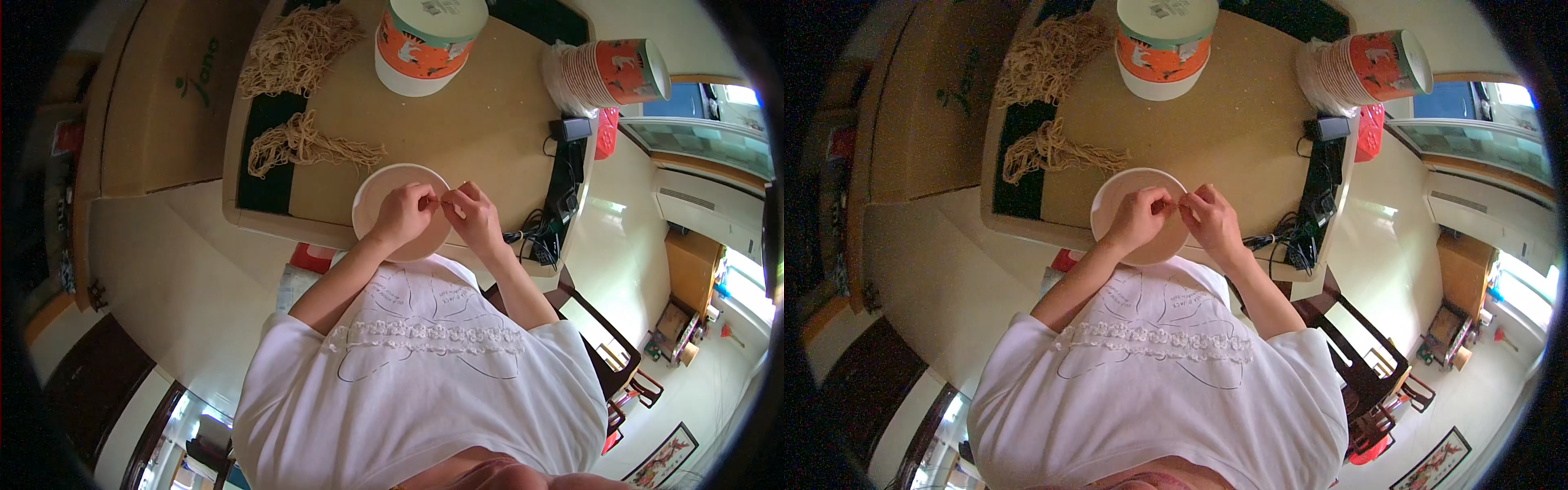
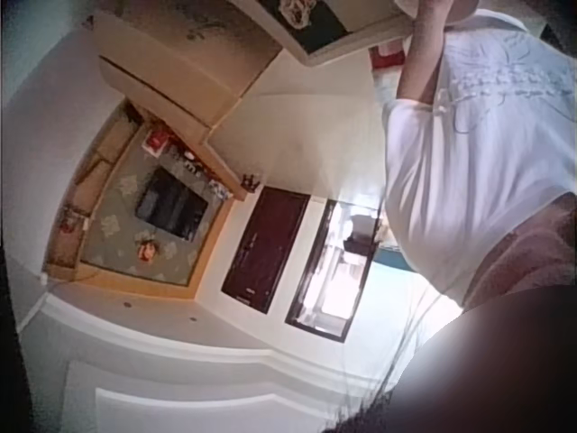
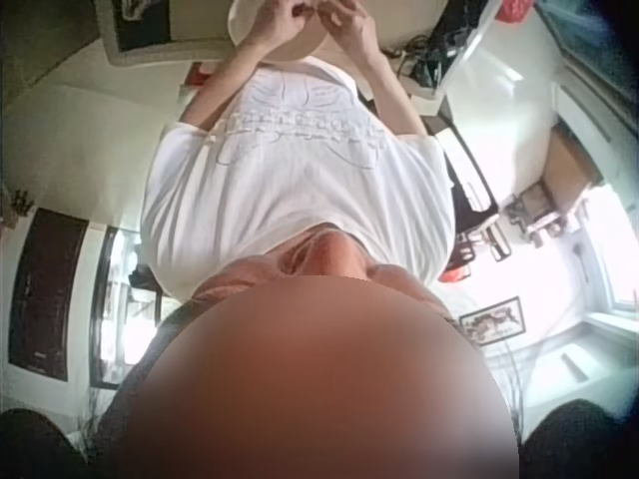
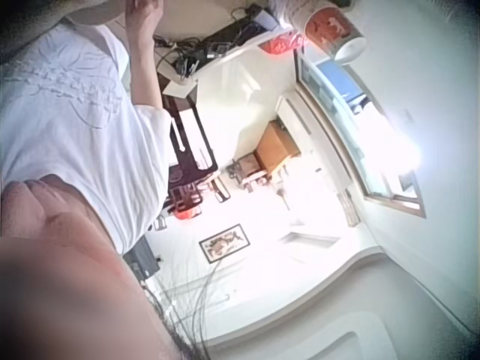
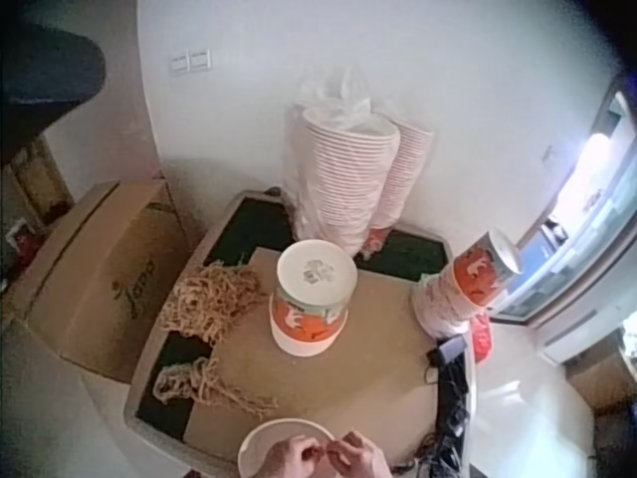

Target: Tie a thin white string around the rim of a paper bowl.

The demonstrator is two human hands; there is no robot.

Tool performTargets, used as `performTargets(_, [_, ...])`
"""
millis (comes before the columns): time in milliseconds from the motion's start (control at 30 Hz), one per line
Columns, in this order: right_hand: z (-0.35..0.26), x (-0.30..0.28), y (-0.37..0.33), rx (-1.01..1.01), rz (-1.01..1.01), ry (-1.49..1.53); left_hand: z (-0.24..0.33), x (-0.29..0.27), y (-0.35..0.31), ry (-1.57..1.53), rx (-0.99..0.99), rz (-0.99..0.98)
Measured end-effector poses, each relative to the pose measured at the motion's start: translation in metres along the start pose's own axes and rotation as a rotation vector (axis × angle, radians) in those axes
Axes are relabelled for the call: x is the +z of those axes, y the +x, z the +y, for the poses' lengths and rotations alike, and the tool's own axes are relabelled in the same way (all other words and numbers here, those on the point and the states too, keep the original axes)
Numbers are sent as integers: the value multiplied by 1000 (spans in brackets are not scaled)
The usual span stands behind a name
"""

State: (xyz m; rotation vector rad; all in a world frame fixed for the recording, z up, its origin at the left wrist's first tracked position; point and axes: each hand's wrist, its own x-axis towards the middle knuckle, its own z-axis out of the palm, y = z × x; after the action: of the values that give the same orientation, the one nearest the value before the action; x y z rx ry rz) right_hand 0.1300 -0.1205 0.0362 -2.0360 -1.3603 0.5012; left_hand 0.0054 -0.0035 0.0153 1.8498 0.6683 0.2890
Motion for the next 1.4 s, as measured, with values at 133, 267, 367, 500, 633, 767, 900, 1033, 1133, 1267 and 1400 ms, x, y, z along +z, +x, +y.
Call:
performTargets(133, [-1,-2,2,0,-23,40,-3,3,1,-4,-52,26])
performTargets(267, [-3,-2,3,37,-32,70,0,4,1,25,-91,39])
performTargets(367, [3,0,2,55,-32,58,-5,4,2,-56,-114,41])
performTargets(500, [-6,-1,6,-34,25,-12,-12,3,2,-70,-93,-10])
performTargets(633, [0,3,5,-114,50,-96,-13,3,5,-43,-96,-35])
performTargets(767, [1,4,8,-136,62,-112,-18,6,6,-35,-102,-43])
performTargets(900, [-1,1,11,-127,52,-130,-12,5,7,-45,-106,-46])
performTargets(1033, [3,1,12,-125,18,-148,-19,6,9,-108,-136,-82])
performTargets(1133, [2,1,13,-132,27,-141,-23,7,5,-139,-125,-38])
performTargets(1267, [1,-1,12,-131,35,-144,-27,5,4,-98,-66,17])
performTargets(1400, [1,-1,12,-132,26,-140,-10,-8,5,-29,-131,-117])
